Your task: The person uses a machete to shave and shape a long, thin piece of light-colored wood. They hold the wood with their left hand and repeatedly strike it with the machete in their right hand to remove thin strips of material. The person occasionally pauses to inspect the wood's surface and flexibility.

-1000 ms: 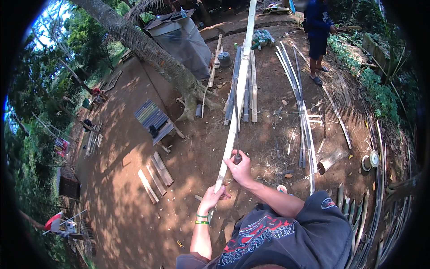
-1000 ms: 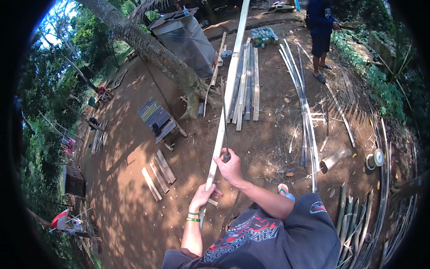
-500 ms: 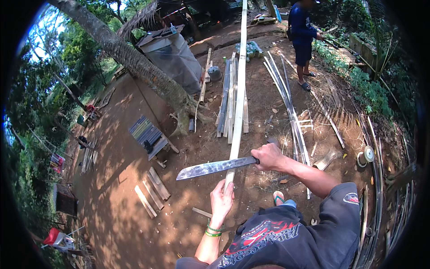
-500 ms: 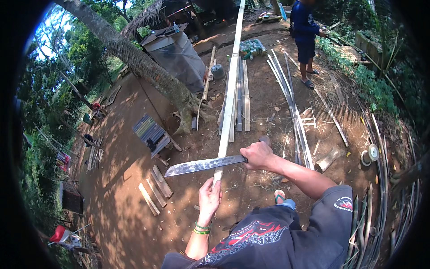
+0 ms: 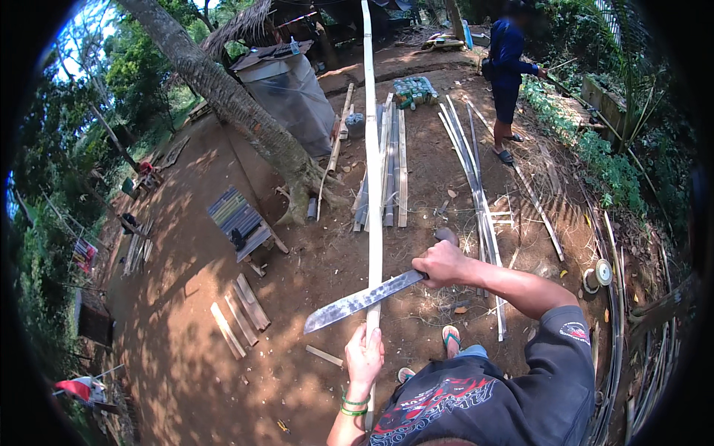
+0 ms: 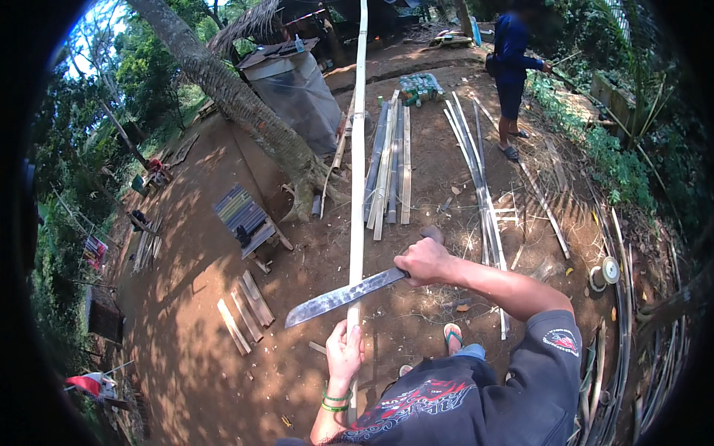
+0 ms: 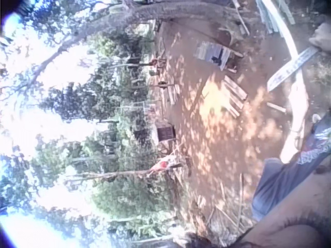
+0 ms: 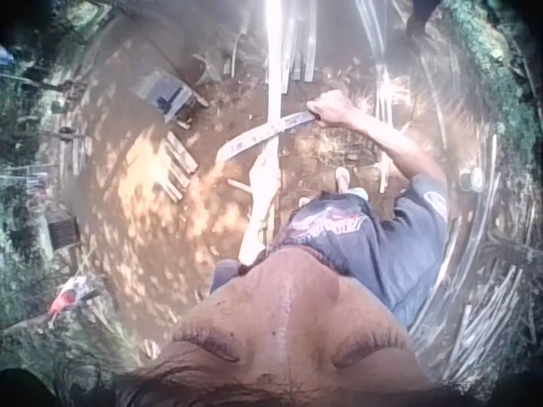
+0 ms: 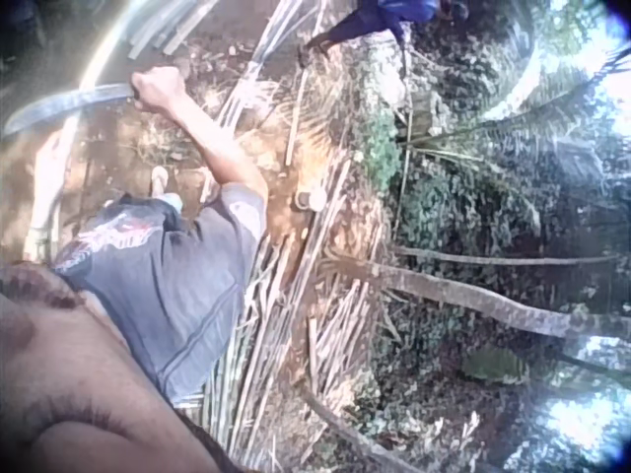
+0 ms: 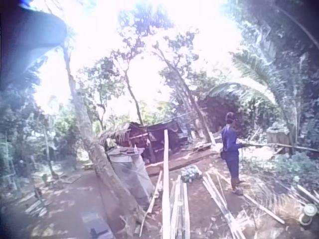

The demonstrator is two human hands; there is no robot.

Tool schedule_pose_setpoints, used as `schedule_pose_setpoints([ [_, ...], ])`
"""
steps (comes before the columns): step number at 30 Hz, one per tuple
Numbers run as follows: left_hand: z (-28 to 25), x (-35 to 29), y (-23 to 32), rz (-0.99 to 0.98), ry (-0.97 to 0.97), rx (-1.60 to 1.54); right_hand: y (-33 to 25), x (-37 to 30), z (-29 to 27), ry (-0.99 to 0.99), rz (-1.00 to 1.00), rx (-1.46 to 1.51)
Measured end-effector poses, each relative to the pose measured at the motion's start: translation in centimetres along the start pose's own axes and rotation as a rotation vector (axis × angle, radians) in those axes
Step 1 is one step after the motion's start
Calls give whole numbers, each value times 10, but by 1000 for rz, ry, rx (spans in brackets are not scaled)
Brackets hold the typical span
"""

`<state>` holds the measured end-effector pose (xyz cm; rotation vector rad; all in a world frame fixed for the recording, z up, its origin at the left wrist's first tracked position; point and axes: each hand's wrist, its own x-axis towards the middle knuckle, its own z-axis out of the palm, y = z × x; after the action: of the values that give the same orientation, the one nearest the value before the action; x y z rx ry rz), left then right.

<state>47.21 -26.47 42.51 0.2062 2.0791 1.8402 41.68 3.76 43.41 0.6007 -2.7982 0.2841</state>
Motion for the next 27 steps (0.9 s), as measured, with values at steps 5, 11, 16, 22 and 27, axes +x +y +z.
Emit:
schedule_pose_setpoints([
  [5,-16,-53,-32,-95,74,-20,96,33,-30,164,559,55],
  [11,-29,-60,-34,-141,124,112,-7,21,0,-170,-125,-32],
  [16,-33,-98,-49,-142,113,52,121,53,-17,39,488,-52],
  [22,-30,-80,-53,-230,115,138,23,50,0,-261,93,-46],
  [27,-46,-97,-60,-149,104,218,113,36,-9,-160,129,-87],
])
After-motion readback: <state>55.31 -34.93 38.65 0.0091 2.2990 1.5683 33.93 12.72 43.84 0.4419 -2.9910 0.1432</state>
